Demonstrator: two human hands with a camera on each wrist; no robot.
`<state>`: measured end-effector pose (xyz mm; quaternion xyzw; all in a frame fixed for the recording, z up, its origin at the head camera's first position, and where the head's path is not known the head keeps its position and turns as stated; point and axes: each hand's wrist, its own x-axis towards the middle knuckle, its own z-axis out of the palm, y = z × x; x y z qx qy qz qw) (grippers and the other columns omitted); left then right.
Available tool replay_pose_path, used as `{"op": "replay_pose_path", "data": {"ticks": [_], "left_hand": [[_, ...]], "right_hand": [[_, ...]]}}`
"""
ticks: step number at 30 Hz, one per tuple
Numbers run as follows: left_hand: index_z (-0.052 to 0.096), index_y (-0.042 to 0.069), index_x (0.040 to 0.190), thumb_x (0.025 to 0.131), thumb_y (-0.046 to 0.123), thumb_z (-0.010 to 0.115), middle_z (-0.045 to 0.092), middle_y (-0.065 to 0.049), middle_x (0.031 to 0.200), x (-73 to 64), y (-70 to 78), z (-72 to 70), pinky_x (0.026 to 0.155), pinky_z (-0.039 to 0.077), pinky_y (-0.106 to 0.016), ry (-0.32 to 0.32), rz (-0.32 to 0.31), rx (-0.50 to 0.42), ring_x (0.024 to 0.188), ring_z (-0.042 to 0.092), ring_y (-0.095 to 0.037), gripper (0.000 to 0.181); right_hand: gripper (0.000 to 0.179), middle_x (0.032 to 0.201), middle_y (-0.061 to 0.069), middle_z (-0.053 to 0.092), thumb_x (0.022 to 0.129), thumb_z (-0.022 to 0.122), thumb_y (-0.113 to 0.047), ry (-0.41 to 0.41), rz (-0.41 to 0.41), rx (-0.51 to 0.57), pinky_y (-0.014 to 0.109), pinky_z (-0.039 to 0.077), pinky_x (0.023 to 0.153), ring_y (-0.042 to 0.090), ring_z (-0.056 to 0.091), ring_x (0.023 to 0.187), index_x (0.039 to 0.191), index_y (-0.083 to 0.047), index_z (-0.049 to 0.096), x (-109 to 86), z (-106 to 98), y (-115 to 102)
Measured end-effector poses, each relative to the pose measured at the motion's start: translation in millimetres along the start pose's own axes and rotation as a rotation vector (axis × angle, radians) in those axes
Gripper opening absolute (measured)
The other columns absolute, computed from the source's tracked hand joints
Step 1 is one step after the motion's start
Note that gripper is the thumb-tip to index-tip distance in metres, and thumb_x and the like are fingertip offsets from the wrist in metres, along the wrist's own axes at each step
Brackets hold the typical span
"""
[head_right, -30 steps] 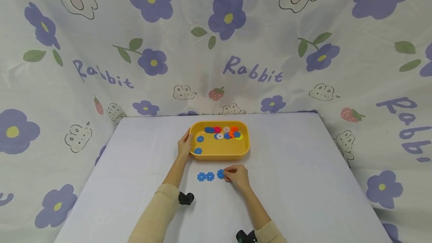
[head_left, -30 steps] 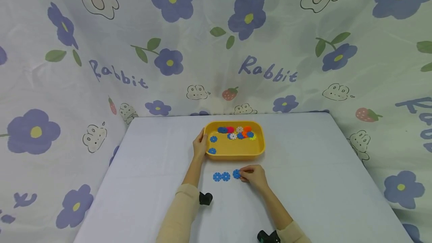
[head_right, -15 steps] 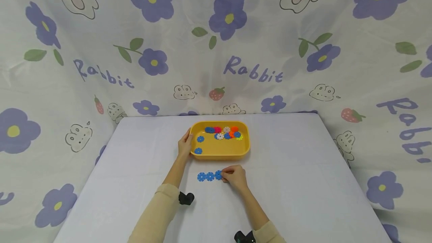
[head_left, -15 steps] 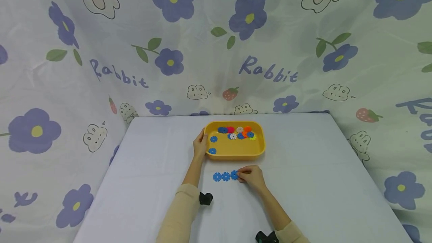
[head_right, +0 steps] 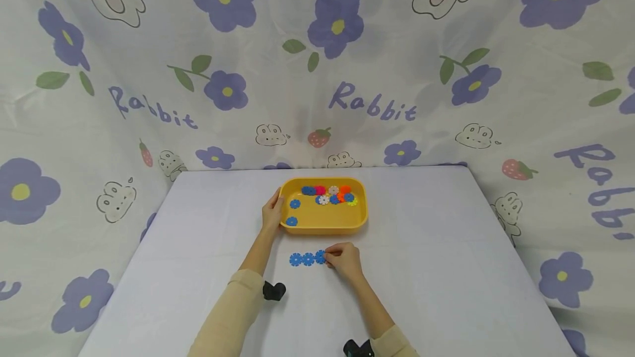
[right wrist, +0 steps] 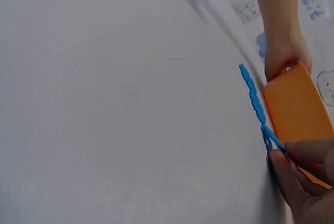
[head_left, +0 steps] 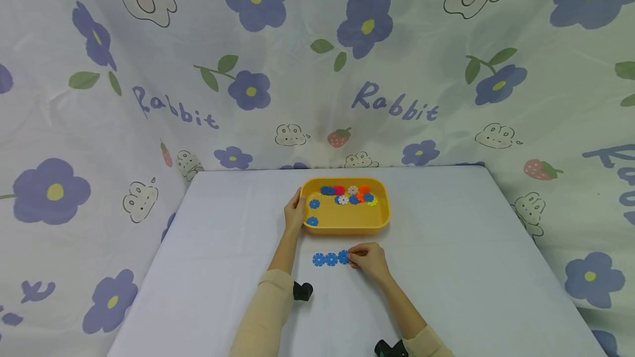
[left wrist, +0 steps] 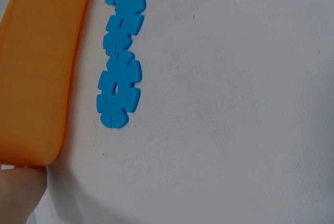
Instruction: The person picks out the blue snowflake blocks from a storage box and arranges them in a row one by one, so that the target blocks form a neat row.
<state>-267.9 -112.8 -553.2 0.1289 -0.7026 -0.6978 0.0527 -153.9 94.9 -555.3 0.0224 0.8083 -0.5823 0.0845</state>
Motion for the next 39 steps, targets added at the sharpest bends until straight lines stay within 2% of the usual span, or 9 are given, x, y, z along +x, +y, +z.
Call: {"op": "replay_pose_path", "data": {"ticks": [5,10,15,19,23,27,31,34,39], "left_hand": [[0.041,0.008,0.142,0.100,0.017,0.046,0.039,-0.008,0.147,-0.4,0.4,0.7,0.113,0.029,-0.036,0.006,-0.006,0.000,0.138,0.032,-0.024,0.044],[0.041,0.009,0.142,0.100,0.017,0.046,0.040,-0.008,0.147,0.7,0.1,1.0,0.113,0.029,-0.036,0.005,-0.002,-0.002,0.137,0.033,-0.024,0.044],[0.041,0.008,0.142,0.100,0.017,0.046,0.039,-0.008,0.147,0.7,0.1,1.2,0.112,0.030,-0.036,0.002,0.005,0.004,0.137,0.033,-0.024,0.044],[0.041,0.008,0.142,0.099,0.016,0.046,0.039,-0.008,0.147,0.5,0.2,1.2,0.112,0.030,-0.036,0.005,-0.001,0.012,0.137,0.032,-0.025,0.044],[0.041,0.008,0.142,0.099,0.017,0.046,0.040,-0.008,0.147,0.1,0.5,1.2,0.112,0.030,-0.036,0.011,-0.011,0.011,0.137,0.033,-0.025,0.044],[0.041,0.008,0.142,0.099,0.017,0.047,0.040,-0.008,0.147,-0.2,0.7,1.1,0.113,0.029,-0.036,0.011,-0.017,0.002,0.137,0.033,-0.024,0.044],[0.042,0.009,0.142,0.099,0.017,0.047,0.040,-0.008,0.146,0.4,0.0,1.4,0.113,0.028,-0.036,0.012,-0.019,-0.004,0.137,0.032,-0.024,0.044],[0.042,0.009,0.142,0.099,0.018,0.047,0.040,-0.008,0.146,1.2,-0.6,1.1,0.113,0.028,-0.037,0.015,-0.013,0.009,0.137,0.033,-0.025,0.044],[0.044,0.010,0.141,0.099,0.019,0.047,0.041,-0.008,0.146,2.1,-1.6,0.7,0.113,0.030,-0.036,0.018,-0.017,0.010,0.137,0.033,-0.024,0.043]], "right_hand": [[0.009,0.077,0.011,0.069,0.082,0.069,-0.002,0.020,-0.011,-0.082,0.021,0.057,0.057,0.014,0.065,0.060,0.088,0.005,0.072,-0.5,0,0],[0.009,0.075,0.009,0.068,0.083,0.069,-0.003,0.031,0.001,-0.100,0.023,0.057,0.058,0.014,0.064,0.061,0.088,0.004,0.072,1.1,-2,-1],[0.010,0.072,0.008,0.068,0.082,0.070,-0.005,0.003,-0.011,-0.060,0.024,0.057,0.058,0.015,0.063,0.061,0.087,0.004,0.072,3.8,-9,-1],[0.016,0.077,0.011,0.069,0.084,0.070,-0.010,-0.068,-0.035,0.044,0.026,0.058,0.064,0.018,0.066,0.067,0.091,0.005,0.071,10.8,-16,-15],[0.027,0.088,0.016,0.070,0.085,0.070,-0.013,-0.137,-0.071,0.179,0.029,0.058,0.070,0.022,0.070,0.077,0.100,0.008,0.068,27.9,-21,-38],[0.031,0.096,0.017,0.069,0.085,0.069,-0.012,-0.137,-0.076,0.267,0.035,0.057,0.078,0.024,0.070,0.083,0.107,0.009,0.065,51.8,-19,-58],[0.030,0.099,0.018,0.069,0.086,0.069,-0.010,-0.143,-0.066,0.295,0.045,0.053,0.086,0.025,0.070,0.088,0.109,0.008,0.064,76.2,-12,-70],[0.032,0.100,0.015,0.069,0.085,0.069,-0.012,-0.158,-0.028,0.255,0.042,0.053,0.088,0.024,0.069,0.090,0.111,0.006,0.064,92.8,-5,-73],[0.040,0.102,0.013,0.068,0.084,0.071,-0.011,-0.188,0.107,0.261,0.031,0.055,0.085,0.023,0.068,0.093,0.118,0.007,0.061,116.3,10,-76]]}}
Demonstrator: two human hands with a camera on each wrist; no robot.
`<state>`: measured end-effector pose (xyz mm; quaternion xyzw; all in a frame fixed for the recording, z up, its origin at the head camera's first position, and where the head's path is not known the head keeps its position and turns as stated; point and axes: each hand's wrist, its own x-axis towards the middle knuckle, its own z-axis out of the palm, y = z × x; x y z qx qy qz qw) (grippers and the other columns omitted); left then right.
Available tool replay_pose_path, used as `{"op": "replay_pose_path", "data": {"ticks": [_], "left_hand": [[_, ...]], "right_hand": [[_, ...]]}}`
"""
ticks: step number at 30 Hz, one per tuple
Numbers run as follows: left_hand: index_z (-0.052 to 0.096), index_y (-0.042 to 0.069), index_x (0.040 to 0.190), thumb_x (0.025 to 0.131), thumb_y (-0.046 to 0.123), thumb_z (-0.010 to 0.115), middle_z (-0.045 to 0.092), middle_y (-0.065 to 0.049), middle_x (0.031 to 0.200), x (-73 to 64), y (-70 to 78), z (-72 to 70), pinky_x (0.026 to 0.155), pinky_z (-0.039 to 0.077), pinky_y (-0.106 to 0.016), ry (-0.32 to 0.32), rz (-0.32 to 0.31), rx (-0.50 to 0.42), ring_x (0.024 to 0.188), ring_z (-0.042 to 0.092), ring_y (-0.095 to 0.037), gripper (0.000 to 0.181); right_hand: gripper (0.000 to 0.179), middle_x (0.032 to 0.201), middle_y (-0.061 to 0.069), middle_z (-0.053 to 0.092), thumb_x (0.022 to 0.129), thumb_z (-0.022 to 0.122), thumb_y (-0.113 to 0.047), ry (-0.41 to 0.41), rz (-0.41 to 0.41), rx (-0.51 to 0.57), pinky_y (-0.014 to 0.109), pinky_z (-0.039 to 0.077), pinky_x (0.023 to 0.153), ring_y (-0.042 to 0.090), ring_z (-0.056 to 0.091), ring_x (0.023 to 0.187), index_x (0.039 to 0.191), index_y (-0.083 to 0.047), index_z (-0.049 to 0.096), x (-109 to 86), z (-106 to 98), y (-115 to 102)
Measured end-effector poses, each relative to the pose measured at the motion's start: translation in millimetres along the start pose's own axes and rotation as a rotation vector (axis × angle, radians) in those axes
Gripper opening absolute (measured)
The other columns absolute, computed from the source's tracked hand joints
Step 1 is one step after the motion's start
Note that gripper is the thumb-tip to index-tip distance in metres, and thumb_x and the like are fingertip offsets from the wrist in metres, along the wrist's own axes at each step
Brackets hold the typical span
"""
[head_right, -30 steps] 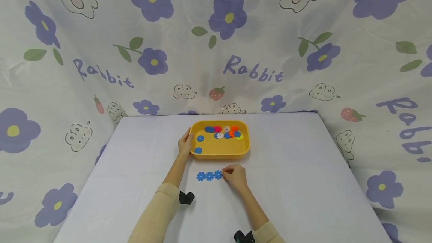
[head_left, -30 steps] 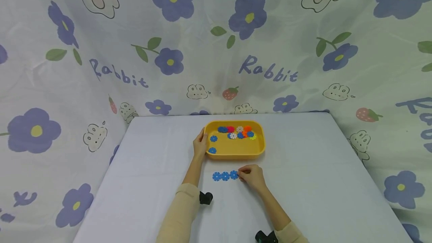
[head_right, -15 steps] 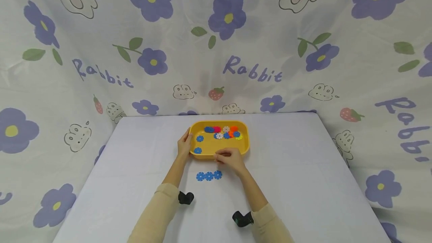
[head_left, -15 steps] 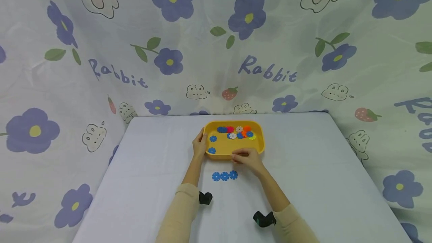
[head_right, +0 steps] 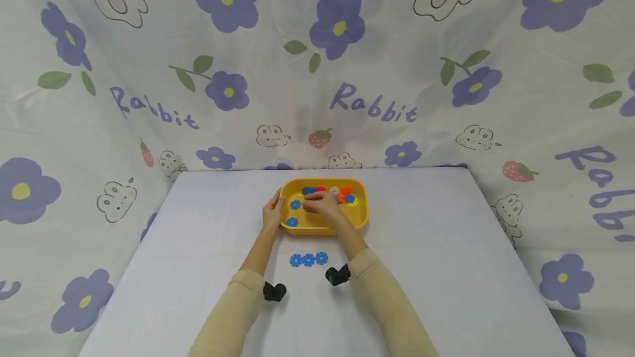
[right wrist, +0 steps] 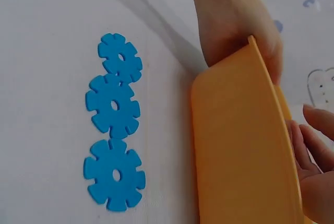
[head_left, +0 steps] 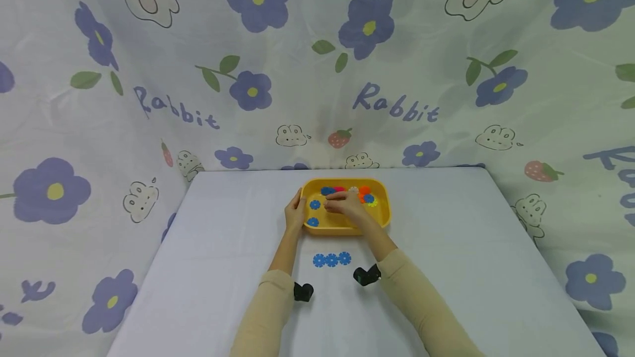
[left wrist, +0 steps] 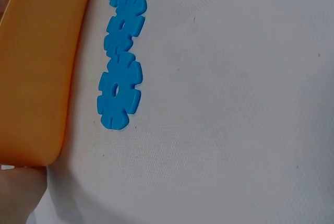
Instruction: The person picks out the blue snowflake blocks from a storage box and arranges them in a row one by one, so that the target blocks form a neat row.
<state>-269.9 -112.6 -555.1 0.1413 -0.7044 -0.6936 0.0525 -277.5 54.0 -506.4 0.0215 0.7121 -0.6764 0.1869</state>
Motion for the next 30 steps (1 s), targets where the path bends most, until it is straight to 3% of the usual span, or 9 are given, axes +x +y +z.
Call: {"op": "replay_pose_path", "data": {"ticks": [4,9,14,18,22,26,30], "left_hand": [[0.044,0.011,0.141,0.099,0.020,0.048,0.040,-0.008,0.146,0.1,-0.6,-0.7,0.112,0.030,-0.036,0.000,-0.010,-0.008,0.137,0.033,-0.024,0.043],[0.043,0.008,0.141,0.099,0.017,0.047,0.040,-0.010,0.146,-0.6,-0.5,-0.8,0.112,0.030,-0.037,0.000,0.007,-0.028,0.137,0.032,-0.025,0.043],[0.044,0.007,0.140,0.099,0.017,0.047,0.040,-0.010,0.145,-0.9,0.4,-0.8,0.112,0.030,-0.037,0.001,0.027,-0.017,0.137,0.033,-0.026,0.042],[0.044,0.007,0.141,0.099,0.018,0.047,0.041,-0.010,0.145,-2.0,2.0,-1.7,0.112,0.030,-0.037,-0.004,0.041,-0.005,0.137,0.033,-0.026,0.043],[0.044,0.006,0.140,0.099,0.018,0.047,0.042,-0.010,0.144,-3.1,3.5,-3.1,0.112,0.030,-0.037,-0.002,0.064,0.014,0.136,0.035,-0.026,0.043],[0.043,0.007,0.141,0.099,0.019,0.046,0.041,-0.010,0.145,-3.3,2.6,-3.5,0.112,0.031,-0.038,-0.018,0.065,0.028,0.136,0.035,-0.026,0.043],[0.043,0.008,0.141,0.100,0.019,0.046,0.041,-0.009,0.145,-3.6,1.2,-3.0,0.111,0.031,-0.037,-0.027,0.062,0.024,0.136,0.034,-0.026,0.043]], "right_hand": [[0.039,0.102,0.015,0.069,0.083,0.070,-0.007,-0.021,0.078,0.016,0.032,0.055,0.086,0.025,0.068,0.094,0.119,0.006,0.061,15.2,9,2],[0.035,0.100,0.016,0.070,0.084,0.069,-0.005,-0.063,0.110,-0.074,0.031,0.055,0.084,0.025,0.069,0.091,0.116,0.006,0.064,28.8,16,9],[0.032,0.097,0.015,0.070,0.083,0.070,-0.004,-0.068,0.085,-0.188,0.029,0.057,0.078,0.020,0.069,0.083,0.111,0.007,0.065,34.3,22,17],[0.030,0.094,0.021,0.070,0.080,0.070,0.001,-0.082,0.074,-0.145,0.034,0.058,0.076,0.023,0.070,0.080,0.108,0.011,0.066,34.1,27,20],[0.030,0.094,0.022,0.070,0.080,0.069,0.003,-0.165,0.061,-0.143,0.037,0.058,0.077,0.024,0.070,0.079,0.109,0.012,0.065,31.3,33,19],[0.032,0.096,0.017,0.070,0.079,0.072,-0.001,-0.220,0.029,-0.254,0.031,0.057,0.078,0.019,0.068,0.078,0.109,0.008,0.066,28.3,37,18],[0.028,0.094,0.014,0.070,0.080,0.071,-0.002,-0.189,0.000,-0.312,0.029,0.058,0.074,0.019,0.068,0.076,0.106,0.005,0.068,25.6,38,17]]}}
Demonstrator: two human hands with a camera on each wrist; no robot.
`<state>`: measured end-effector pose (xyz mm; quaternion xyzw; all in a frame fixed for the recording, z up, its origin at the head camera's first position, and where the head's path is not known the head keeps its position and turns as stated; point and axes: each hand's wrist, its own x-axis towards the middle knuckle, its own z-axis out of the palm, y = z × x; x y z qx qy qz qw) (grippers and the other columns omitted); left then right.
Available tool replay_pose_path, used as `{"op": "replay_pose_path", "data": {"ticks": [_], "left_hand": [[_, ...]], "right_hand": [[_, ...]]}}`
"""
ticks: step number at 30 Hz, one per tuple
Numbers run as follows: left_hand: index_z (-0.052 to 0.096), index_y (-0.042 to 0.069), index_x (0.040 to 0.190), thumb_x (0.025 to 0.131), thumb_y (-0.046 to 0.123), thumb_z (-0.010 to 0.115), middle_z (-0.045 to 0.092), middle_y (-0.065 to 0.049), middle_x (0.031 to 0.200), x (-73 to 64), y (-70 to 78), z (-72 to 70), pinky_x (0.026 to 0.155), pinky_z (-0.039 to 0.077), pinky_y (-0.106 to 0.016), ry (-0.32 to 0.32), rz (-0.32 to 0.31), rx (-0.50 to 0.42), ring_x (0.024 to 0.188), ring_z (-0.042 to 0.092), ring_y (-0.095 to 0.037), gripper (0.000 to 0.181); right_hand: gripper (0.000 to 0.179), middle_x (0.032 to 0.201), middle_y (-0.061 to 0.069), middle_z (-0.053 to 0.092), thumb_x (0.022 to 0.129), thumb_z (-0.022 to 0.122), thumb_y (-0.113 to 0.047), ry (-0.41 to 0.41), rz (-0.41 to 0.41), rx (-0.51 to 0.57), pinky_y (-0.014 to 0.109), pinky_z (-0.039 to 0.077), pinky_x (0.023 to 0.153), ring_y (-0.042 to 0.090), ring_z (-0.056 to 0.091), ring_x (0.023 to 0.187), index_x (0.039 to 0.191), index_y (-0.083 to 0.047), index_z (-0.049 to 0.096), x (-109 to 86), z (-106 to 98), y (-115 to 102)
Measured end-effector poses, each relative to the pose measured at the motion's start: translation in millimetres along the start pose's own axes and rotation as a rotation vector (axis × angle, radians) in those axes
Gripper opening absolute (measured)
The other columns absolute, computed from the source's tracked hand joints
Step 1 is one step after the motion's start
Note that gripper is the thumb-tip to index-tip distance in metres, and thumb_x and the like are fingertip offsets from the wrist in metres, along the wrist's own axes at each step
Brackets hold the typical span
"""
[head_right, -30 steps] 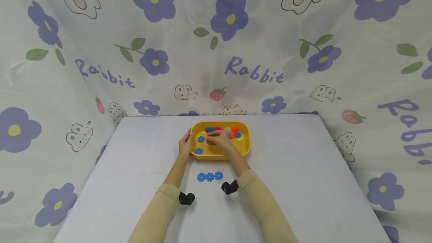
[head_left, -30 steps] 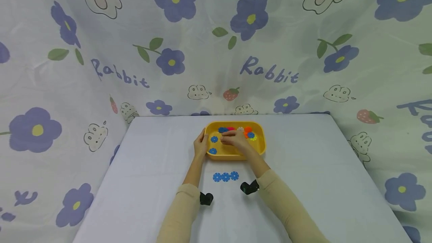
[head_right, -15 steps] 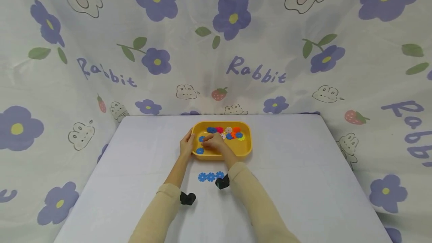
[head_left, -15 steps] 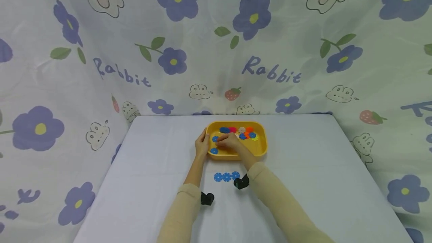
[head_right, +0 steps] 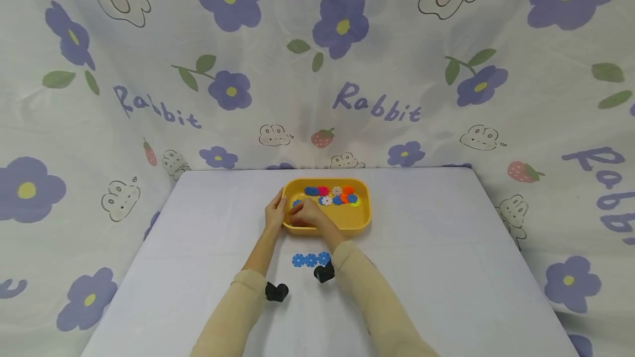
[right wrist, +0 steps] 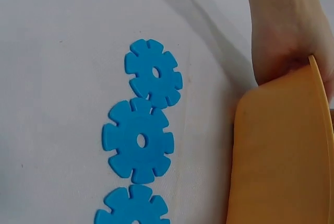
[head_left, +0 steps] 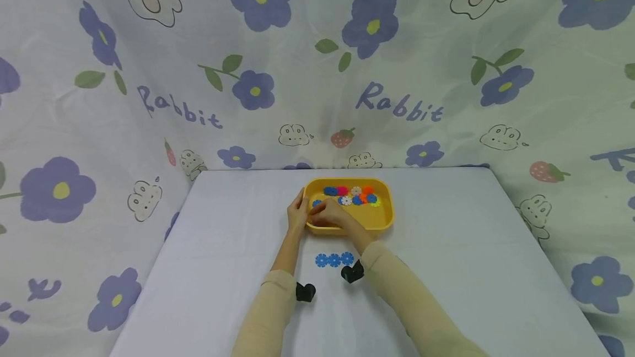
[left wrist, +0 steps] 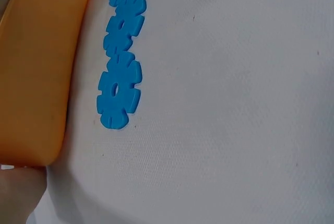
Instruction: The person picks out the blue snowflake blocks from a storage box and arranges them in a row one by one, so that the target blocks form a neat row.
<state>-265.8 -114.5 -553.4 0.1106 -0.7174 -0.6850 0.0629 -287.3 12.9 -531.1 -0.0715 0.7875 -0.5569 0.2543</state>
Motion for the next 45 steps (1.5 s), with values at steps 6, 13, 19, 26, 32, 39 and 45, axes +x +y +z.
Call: {"op": "replay_pose_path", "data": {"ticks": [6,13,19,26,32,39,45], "left_hand": [[0.044,0.008,0.141,0.099,0.020,0.047,0.041,-0.009,0.145,0.9,-0.4,2.0,0.112,0.030,-0.036,-0.002,-0.008,-0.017,0.136,0.034,-0.025,0.043],[0.044,0.007,0.140,0.099,0.019,0.047,0.042,-0.010,0.144,0.2,1.7,1.6,0.113,0.029,-0.036,0.016,-0.014,-0.004,0.136,0.035,-0.025,0.043],[0.045,0.009,0.140,0.099,0.019,0.047,0.042,-0.009,0.145,-0.2,0.9,1.1,0.113,0.029,-0.035,0.015,-0.023,-0.014,0.136,0.034,-0.025,0.043],[0.043,0.010,0.142,0.099,0.021,0.047,0.040,-0.008,0.146,-0.3,0.4,1.0,0.113,0.028,-0.036,0.004,-0.040,-0.026,0.137,0.032,-0.025,0.044],[0.043,0.009,0.141,0.099,0.020,0.047,0.041,-0.009,0.146,-1.2,1.5,2.0,0.113,0.029,-0.036,0.013,-0.033,-0.018,0.137,0.033,-0.025,0.044],[0.044,0.007,0.141,0.099,0.019,0.047,0.040,-0.010,0.146,-0.9,2.6,2.9,0.113,0.029,-0.037,0.022,-0.038,-0.024,0.137,0.033,-0.026,0.044],[0.043,0.008,0.141,0.099,0.019,0.047,0.040,-0.009,0.147,-0.5,2.9,3.5,0.113,0.029,-0.036,0.019,-0.058,-0.039,0.138,0.032,-0.025,0.044]], "right_hand": [[0.018,0.083,0.013,0.069,0.079,0.072,-0.001,0.144,-0.012,-0.104,0.027,0.058,0.064,0.019,0.065,0.065,0.095,0.006,0.071,-6.5,-12,1],[0.021,0.094,0.008,0.070,0.082,0.071,-0.006,-0.075,-0.025,-0.229,0.024,0.055,0.073,0.016,0.061,0.076,0.102,-0.001,0.072,-9.6,-22,4],[0.020,0.098,0.000,0.070,0.087,0.066,-0.015,-0.239,-0.097,-0.367,0.026,0.049,0.085,0.013,0.056,0.088,0.106,-0.010,0.073,-7.3,-20,7],[0.021,0.101,-0.002,0.070,0.090,0.064,-0.022,-0.287,-0.089,-0.350,0.031,0.045,0.092,0.013,0.056,0.093,0.107,-0.013,0.073,-5.5,-21,9],[0.022,0.092,0.005,0.070,0.088,0.067,-0.019,-0.148,-0.061,-0.142,0.024,0.053,0.079,0.012,0.061,0.079,0.103,-0.004,0.073,-10.1,-22,12],[0.024,0.087,0.015,0.069,0.087,0.066,-0.009,0.105,-0.012,0.260,0.037,0.058,0.073,0.022,0.069,0.070,0.104,0.008,0.068,-18.1,-27,10],[0.028,0.094,0.016,0.068,0.086,0.065,0.000,0.167,-0.005,0.463,0.046,0.051,0.086,0.026,0.070,0.079,0.111,0.012,0.063,-24.7,-41,13]]}}
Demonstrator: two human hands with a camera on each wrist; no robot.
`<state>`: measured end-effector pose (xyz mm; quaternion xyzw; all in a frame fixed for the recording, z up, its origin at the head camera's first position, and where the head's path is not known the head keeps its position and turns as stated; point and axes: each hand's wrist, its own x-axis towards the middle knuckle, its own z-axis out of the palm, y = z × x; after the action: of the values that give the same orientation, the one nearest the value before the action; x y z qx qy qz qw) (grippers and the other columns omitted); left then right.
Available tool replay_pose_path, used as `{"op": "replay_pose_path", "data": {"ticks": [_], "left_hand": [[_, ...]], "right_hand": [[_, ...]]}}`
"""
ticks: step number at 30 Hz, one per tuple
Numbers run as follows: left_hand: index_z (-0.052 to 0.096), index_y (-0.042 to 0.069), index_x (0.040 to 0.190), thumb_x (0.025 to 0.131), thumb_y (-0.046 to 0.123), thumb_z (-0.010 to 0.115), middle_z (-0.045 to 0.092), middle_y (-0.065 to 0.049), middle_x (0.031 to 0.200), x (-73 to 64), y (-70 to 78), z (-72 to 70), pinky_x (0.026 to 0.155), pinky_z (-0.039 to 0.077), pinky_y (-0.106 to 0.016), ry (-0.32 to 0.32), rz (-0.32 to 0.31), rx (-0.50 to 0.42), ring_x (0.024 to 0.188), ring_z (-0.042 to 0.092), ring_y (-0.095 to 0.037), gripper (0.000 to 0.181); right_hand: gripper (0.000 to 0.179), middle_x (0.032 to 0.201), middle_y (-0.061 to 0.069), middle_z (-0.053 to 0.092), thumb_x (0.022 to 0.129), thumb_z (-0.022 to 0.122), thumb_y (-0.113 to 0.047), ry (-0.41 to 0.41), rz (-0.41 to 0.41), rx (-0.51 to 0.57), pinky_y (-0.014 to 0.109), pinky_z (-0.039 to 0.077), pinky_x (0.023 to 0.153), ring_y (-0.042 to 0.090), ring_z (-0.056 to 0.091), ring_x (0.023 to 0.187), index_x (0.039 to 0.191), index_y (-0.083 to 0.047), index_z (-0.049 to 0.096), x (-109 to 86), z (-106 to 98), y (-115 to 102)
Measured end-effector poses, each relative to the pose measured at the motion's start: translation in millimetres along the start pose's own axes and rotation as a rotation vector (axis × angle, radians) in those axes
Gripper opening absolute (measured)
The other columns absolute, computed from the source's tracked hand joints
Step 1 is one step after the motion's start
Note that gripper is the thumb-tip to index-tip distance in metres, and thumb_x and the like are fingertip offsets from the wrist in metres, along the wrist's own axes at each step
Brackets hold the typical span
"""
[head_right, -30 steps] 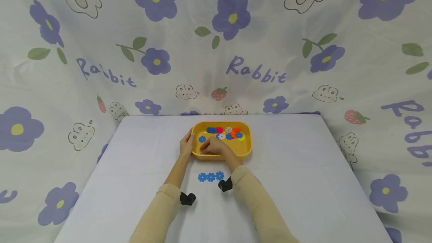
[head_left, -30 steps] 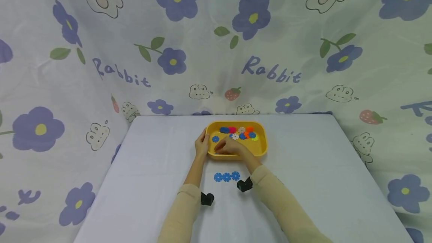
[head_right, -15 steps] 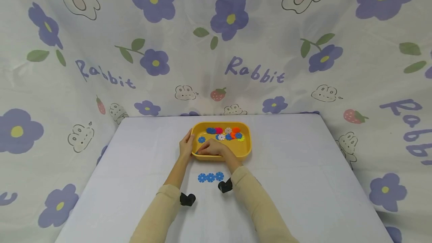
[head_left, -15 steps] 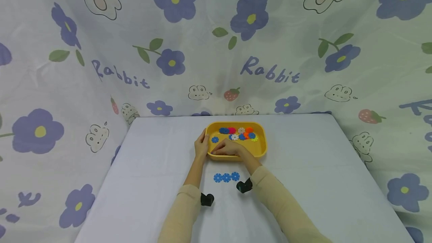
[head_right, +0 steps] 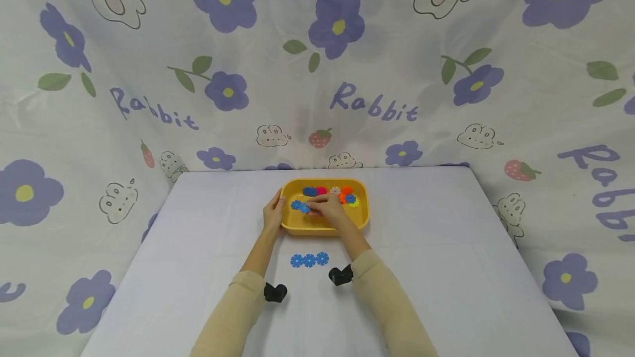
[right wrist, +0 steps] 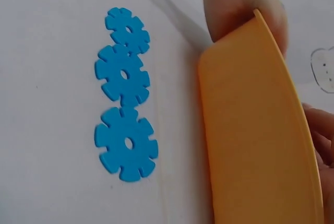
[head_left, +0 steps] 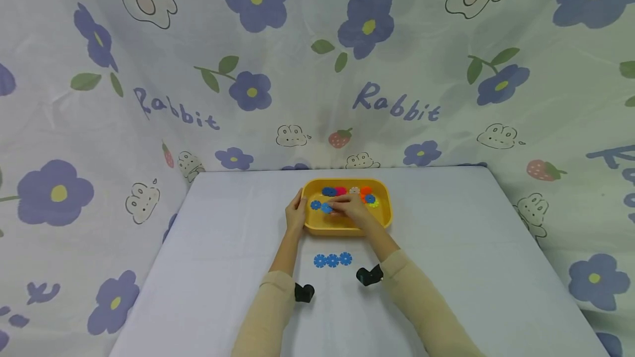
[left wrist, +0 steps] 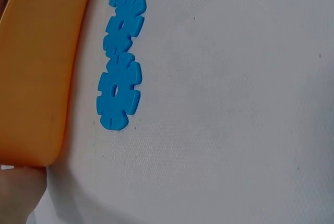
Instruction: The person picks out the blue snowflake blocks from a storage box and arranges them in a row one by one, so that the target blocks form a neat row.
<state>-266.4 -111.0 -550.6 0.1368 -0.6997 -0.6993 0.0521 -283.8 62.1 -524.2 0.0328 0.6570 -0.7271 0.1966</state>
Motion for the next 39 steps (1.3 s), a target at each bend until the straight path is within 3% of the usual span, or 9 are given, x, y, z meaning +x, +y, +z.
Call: {"op": "replay_pose_path", "data": {"ticks": [11,20,27,39], "left_hand": [[0.042,0.009,0.142,0.100,0.018,0.046,0.039,-0.008,0.147,0.6,0.1,0.0,0.113,0.028,-0.036,0.002,-0.019,-0.001,0.138,0.031,-0.024,0.044],[0.042,0.009,0.142,0.099,0.019,0.047,0.039,-0.008,0.147,1.7,-1.1,-1.3,0.114,0.027,-0.037,-0.001,-0.012,0.020,0.138,0.031,-0.024,0.044],[0.042,0.009,0.142,0.099,0.020,0.046,0.039,-0.007,0.147,1.9,0.4,-1.1,0.113,0.028,-0.036,-0.007,-0.017,0.025,0.138,0.031,-0.024,0.044],[0.040,0.009,0.143,0.100,0.020,0.044,0.038,-0.007,0.148,-0.4,2.4,-0.1,0.113,0.028,-0.037,-0.005,-0.014,0.033,0.138,0.031,-0.024,0.044]], "right_hand": [[0.033,0.113,0.020,0.058,0.088,0.059,0.007,0.005,-0.011,0.090,0.033,0.055,0.082,0.019,0.070,0.081,0.120,0.013,0.057,-16.6,-19,-11],[0.040,0.098,0.012,0.066,0.088,0.056,0.010,-0.003,-0.070,0.139,0.026,0.057,0.074,0.015,0.070,0.077,0.126,0.018,0.047,-33.5,-32,-17],[0.043,0.113,0.021,0.063,0.089,0.055,0.009,0.014,-0.084,0.109,0.026,0.056,0.077,0.013,0.069,0.081,0.130,0.018,0.043,-51.3,-39,-18],[0.038,0.104,0.015,0.067,0.088,0.058,0.007,0.047,-0.111,0.068,0.027,0.056,0.079,0.013,0.069,0.082,0.123,0.018,0.050,-85.6,-56,-7]]}}
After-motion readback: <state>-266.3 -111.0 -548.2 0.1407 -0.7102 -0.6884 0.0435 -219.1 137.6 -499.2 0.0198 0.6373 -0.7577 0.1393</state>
